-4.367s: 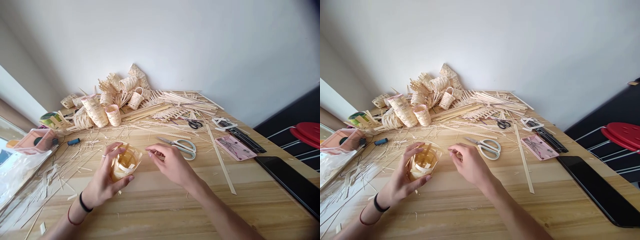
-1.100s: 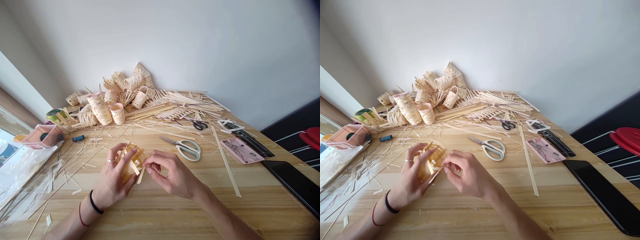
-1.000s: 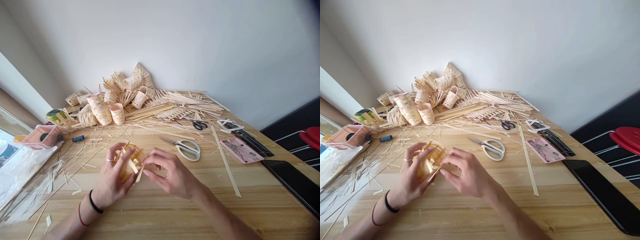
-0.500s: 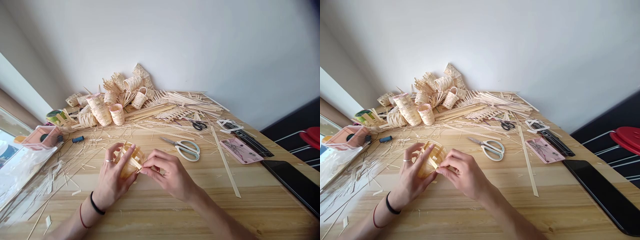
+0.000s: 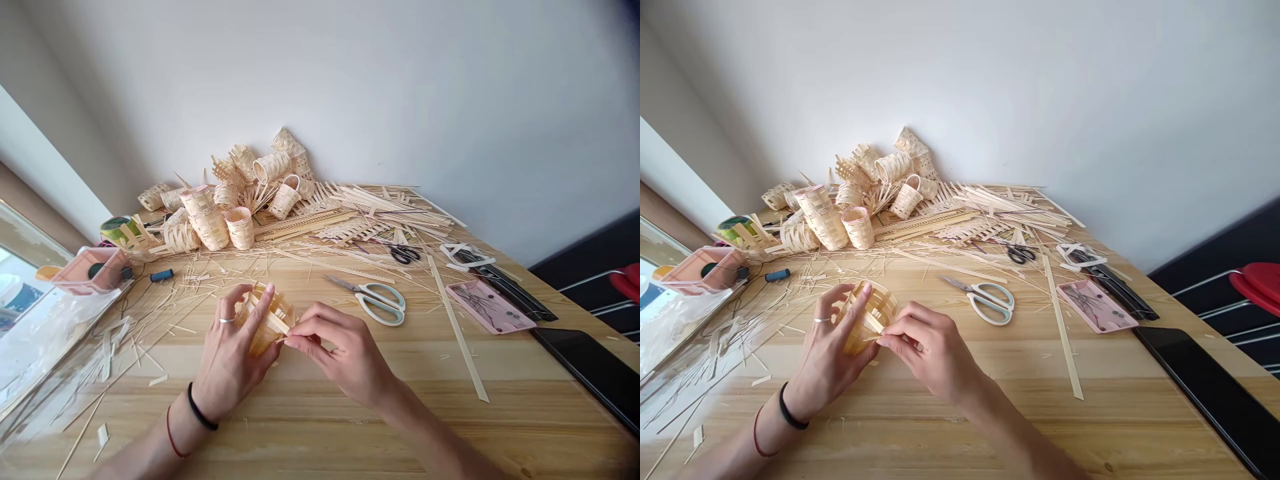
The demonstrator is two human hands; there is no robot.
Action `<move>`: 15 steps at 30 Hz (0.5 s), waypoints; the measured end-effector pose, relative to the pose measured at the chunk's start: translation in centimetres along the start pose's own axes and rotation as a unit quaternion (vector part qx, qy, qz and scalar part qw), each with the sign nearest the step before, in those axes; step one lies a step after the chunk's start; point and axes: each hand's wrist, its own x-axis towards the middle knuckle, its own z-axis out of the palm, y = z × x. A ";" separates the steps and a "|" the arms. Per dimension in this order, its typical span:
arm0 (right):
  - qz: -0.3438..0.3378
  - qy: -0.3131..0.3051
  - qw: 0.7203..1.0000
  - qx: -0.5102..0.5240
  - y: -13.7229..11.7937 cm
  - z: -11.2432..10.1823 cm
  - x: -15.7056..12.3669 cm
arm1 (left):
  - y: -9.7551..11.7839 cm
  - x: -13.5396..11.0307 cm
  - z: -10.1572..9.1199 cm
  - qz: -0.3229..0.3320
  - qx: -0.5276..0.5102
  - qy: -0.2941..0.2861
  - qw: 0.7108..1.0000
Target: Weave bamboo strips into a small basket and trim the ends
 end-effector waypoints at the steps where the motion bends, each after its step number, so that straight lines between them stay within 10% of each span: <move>1: -0.004 0.001 1.000 0.001 0.0 0.0 0.0 | 0.0 0.0 0.0 0.000 0.000 -0.002 1.000; 15: 0.184 -0.011 0.982 0.040 -0.6 0.3 0.4 | 0.1 -0.2 0.1 0.001 -0.001 0.019 1.000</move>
